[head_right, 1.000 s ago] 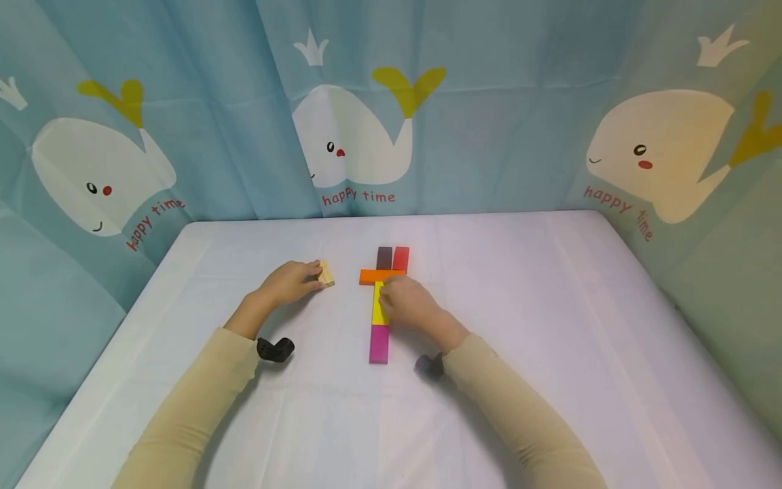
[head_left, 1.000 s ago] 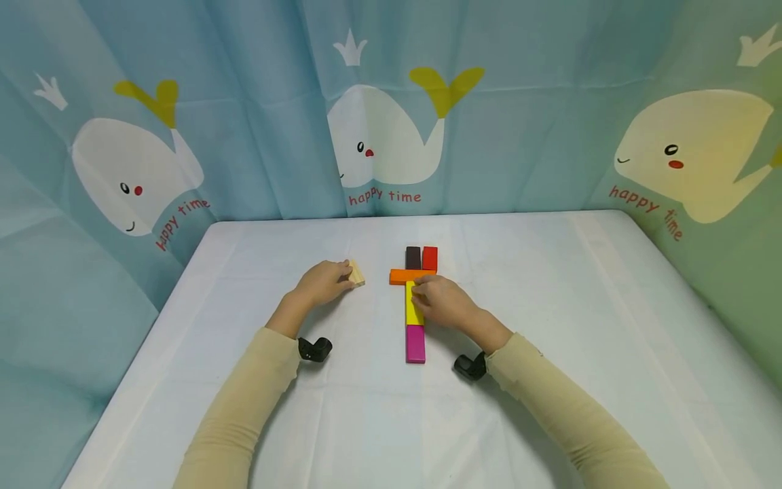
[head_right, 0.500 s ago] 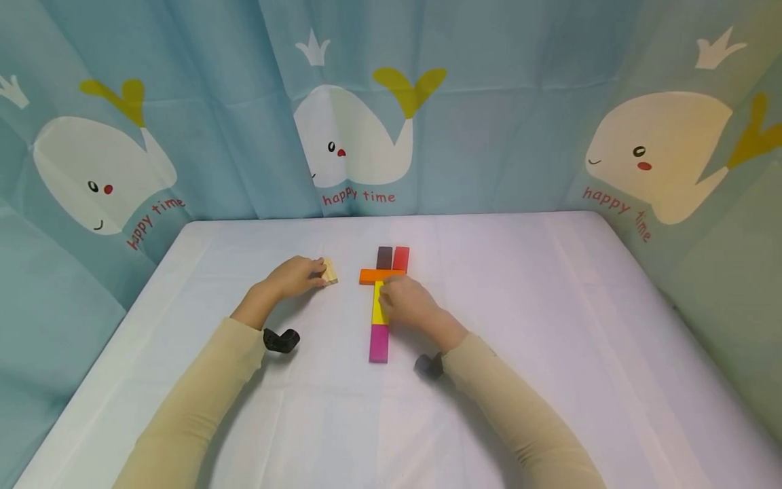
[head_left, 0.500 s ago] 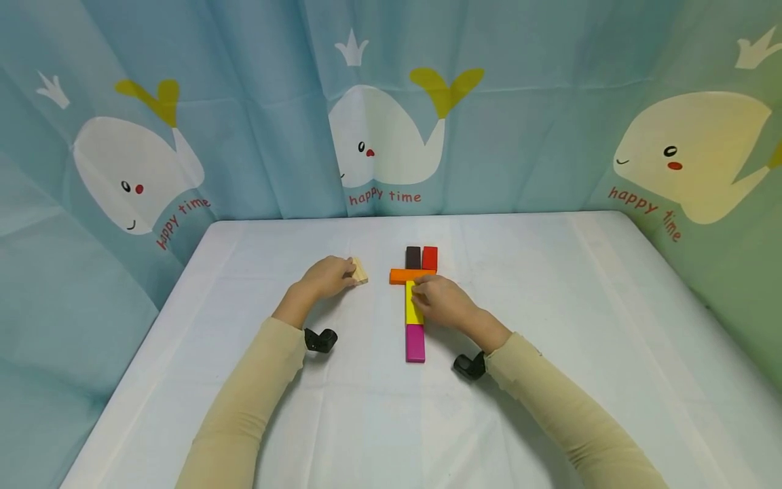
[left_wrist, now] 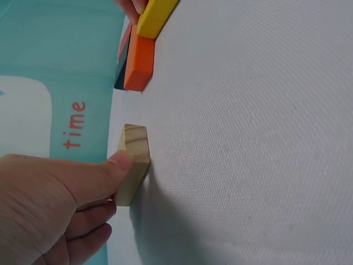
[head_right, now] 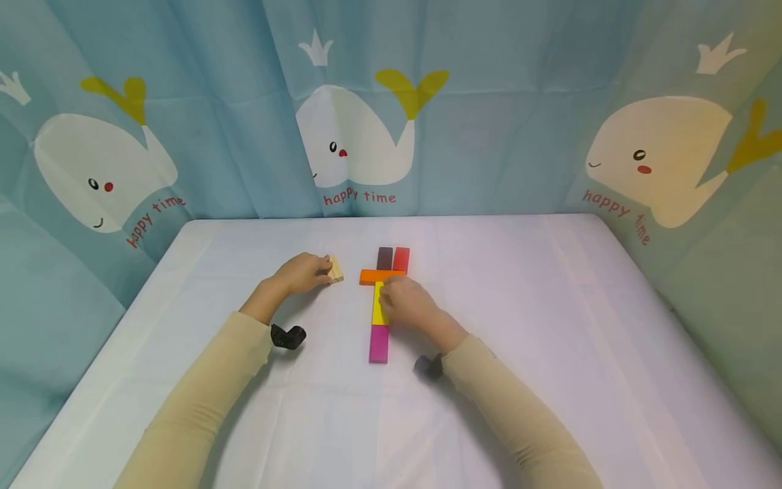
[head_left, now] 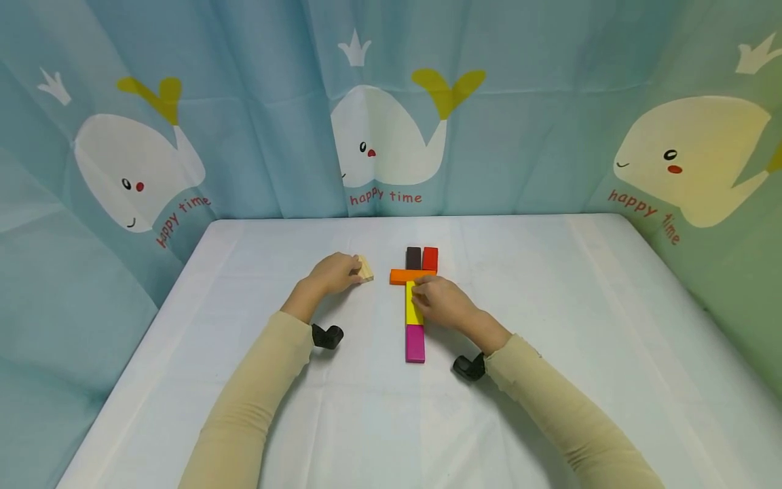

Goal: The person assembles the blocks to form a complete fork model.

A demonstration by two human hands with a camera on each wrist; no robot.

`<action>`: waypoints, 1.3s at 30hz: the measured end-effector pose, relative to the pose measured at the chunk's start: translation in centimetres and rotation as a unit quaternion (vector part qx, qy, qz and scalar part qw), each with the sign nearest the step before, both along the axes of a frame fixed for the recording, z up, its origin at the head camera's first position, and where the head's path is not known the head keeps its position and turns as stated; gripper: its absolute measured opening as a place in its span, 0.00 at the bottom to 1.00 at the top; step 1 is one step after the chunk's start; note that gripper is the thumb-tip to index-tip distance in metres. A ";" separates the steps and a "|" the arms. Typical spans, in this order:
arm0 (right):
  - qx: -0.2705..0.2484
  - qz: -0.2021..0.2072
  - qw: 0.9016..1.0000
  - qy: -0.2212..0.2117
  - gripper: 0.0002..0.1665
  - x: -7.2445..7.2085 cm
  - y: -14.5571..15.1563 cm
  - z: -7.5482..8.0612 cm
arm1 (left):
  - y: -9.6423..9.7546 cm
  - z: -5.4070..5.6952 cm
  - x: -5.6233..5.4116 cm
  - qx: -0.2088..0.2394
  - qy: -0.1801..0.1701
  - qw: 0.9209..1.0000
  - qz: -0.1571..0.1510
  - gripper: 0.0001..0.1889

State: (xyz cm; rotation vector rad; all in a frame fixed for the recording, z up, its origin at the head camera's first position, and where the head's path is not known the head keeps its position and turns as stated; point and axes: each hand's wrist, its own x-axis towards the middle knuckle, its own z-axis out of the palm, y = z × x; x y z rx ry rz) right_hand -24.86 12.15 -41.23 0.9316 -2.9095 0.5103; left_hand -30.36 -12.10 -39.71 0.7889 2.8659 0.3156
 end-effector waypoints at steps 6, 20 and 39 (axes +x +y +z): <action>0.003 -0.006 1.000 -0.004 0.15 -0.1 0.1 -0.2 | 0.4 0.2 -0.4 0.013 -0.013 1.000 -0.002 0.12; 0.006 -0.006 1.000 -0.006 0.15 -0.2 0.1 -0.1 | 1.7 -0.9 -2.3 0.019 -0.019 1.000 -0.009 0.14; 0.004 0.007 1.000 0.000 0.15 -0.3 0.2 -0.3 | 3.0 -0.1 -2.0 0.020 -0.046 0.999 0.014 0.19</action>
